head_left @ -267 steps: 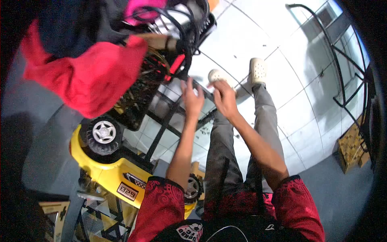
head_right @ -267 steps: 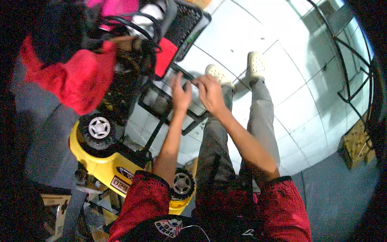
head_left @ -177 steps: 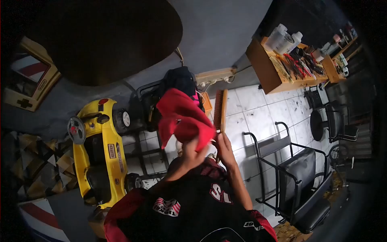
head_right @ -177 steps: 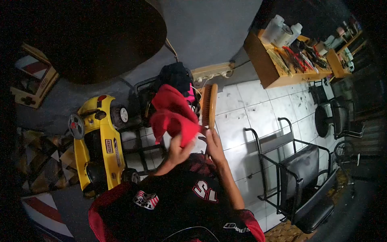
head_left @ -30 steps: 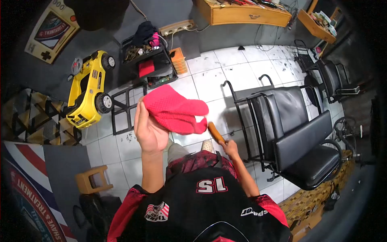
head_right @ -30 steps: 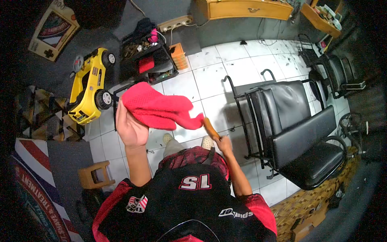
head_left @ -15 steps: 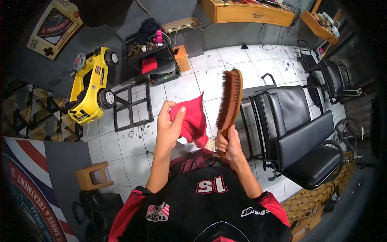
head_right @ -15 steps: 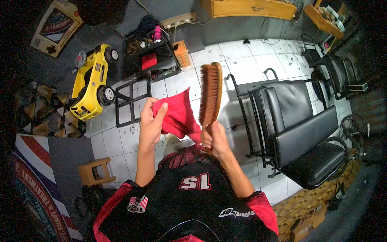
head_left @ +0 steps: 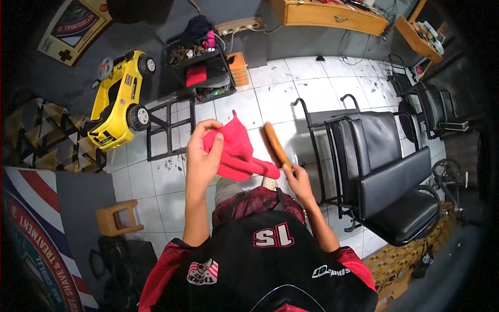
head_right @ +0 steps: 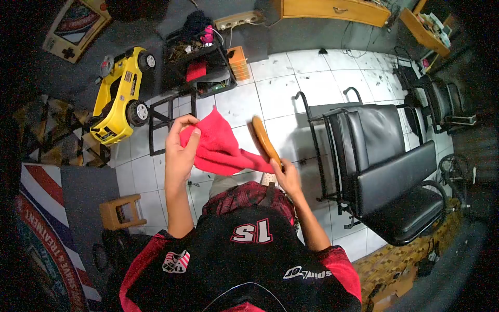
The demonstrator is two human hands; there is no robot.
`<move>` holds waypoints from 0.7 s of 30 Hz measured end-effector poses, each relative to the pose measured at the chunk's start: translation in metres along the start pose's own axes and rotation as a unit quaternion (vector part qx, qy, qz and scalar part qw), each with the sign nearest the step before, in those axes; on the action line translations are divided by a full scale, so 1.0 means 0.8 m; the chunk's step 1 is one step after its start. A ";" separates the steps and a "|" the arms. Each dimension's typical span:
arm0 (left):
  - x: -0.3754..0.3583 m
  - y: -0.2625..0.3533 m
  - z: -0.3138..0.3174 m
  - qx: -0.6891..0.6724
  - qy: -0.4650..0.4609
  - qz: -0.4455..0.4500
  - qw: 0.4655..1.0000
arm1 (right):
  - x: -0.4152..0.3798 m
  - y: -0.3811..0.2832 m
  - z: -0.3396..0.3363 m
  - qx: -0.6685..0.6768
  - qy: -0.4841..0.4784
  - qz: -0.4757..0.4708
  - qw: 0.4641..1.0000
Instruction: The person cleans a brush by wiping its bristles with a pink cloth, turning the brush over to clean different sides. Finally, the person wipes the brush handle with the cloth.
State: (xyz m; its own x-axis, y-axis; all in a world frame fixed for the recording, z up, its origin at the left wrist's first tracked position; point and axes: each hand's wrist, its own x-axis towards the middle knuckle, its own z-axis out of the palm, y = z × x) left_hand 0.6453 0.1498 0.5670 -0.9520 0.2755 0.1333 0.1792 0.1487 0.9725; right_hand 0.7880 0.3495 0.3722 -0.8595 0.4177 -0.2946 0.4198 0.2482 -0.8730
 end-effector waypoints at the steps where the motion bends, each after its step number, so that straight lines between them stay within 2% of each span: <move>1: -0.001 0.004 0.006 -0.033 -0.005 -0.025 0.999 | -0.005 -0.033 -0.001 0.109 0.006 -0.044 0.993; 4: 0.000 0.017 0.019 -0.095 -0.040 -0.085 0.991 | -0.024 -0.117 -0.016 0.378 -0.050 -0.067 0.922; 6: 0.001 0.016 0.021 -0.094 -0.088 -0.105 0.986 | -0.034 -0.149 -0.022 0.417 -0.123 -0.097 0.895; 7: 0.002 0.016 0.023 -0.111 -0.080 -0.080 0.987 | -0.032 -0.145 -0.019 0.429 -0.170 -0.108 0.880; 8: 0.002 0.016 0.028 -0.128 -0.071 -0.055 0.988 | -0.030 -0.149 -0.020 0.373 -0.202 -0.105 0.900; 10: 0.002 0.020 0.025 -0.116 -0.047 -0.007 0.992 | -0.017 -0.116 -0.006 0.166 -0.153 -0.192 0.955; 12: 0.004 0.030 0.010 -0.061 -0.016 0.043 0.997 | -0.005 -0.066 0.003 0.014 -0.108 -0.141 0.984; 13: 0.004 0.032 0.005 -0.088 -0.010 0.086 0.992 | 0.000 -0.038 0.006 -0.063 -0.085 -0.115 0.988; 15: 0.006 0.033 -0.009 -0.087 -0.012 0.136 0.987 | -0.001 0.024 0.012 -0.276 -0.088 -0.032 0.957; 16: 0.008 0.035 -0.014 -0.086 -0.012 0.162 0.983 | 0.000 0.057 0.014 -0.270 -0.100 -0.003 0.958; 18: 0.007 0.043 -0.019 -0.018 -0.004 0.136 0.990 | -0.001 0.092 0.016 -0.255 -0.121 0.057 0.958; 21: 0.006 0.044 -0.017 0.102 -0.015 0.066 0.992 | 0.001 0.093 0.023 -0.195 0.017 -0.039 0.980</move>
State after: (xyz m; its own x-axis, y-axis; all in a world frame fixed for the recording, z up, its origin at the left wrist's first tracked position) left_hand 0.6439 0.1436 0.6041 -0.9096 0.3337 0.2476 0.3510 0.2983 0.8876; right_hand 0.8133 0.3522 0.3001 -0.8859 0.4119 -0.2136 0.4385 0.5929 -0.6754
